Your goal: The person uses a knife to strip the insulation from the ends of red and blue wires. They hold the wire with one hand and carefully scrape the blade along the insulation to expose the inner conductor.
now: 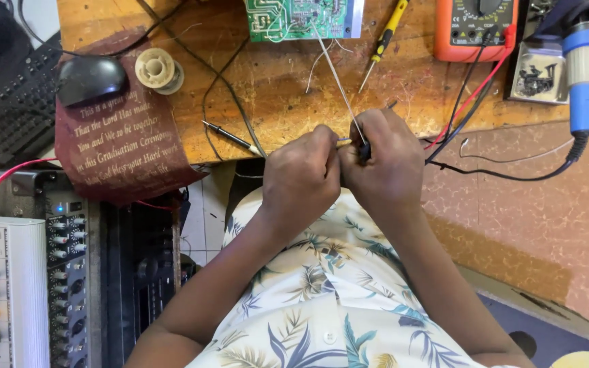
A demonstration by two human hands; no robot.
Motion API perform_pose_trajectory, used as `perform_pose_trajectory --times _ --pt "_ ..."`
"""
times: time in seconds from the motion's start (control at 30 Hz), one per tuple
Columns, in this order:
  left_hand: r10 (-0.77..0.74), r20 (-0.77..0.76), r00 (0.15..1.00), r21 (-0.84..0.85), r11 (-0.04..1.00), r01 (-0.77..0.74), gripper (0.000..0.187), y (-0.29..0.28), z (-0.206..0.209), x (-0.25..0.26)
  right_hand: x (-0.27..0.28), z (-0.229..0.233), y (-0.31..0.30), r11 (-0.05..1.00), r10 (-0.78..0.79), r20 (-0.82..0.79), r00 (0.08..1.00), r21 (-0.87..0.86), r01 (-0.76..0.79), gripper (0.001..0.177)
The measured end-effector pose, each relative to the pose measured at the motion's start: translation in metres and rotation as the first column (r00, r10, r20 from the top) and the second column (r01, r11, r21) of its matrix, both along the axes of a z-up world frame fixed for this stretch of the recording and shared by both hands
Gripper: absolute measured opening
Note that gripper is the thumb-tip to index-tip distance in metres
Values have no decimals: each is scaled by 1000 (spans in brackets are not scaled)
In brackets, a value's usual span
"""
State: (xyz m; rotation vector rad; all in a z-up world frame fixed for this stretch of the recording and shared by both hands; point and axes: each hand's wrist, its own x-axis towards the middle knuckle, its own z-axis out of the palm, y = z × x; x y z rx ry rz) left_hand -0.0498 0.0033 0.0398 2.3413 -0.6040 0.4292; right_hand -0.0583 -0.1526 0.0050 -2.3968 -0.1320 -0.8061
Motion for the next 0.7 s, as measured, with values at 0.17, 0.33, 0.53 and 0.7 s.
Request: perform_pose_trajectory --times 0.17,0.33,0.53,0.7 --pt "65 61 996 -12 998 -65 4 -5 4 -1 8 0 -15 999 -43 43 998 15 43 23" --pt "135 41 990 -142 982 -128 6 7 15 2 14 35 -27 983 -57 -96 994 169 73 15" --pt "-11 -375 927 -431 887 -164 13 23 25 4 11 49 -20 986 80 -122 989 153 -61 21" --pt "-354 -539 764 -649 752 -110 31 32 10 7 18 46 -46 970 -116 -330 937 167 179 57"
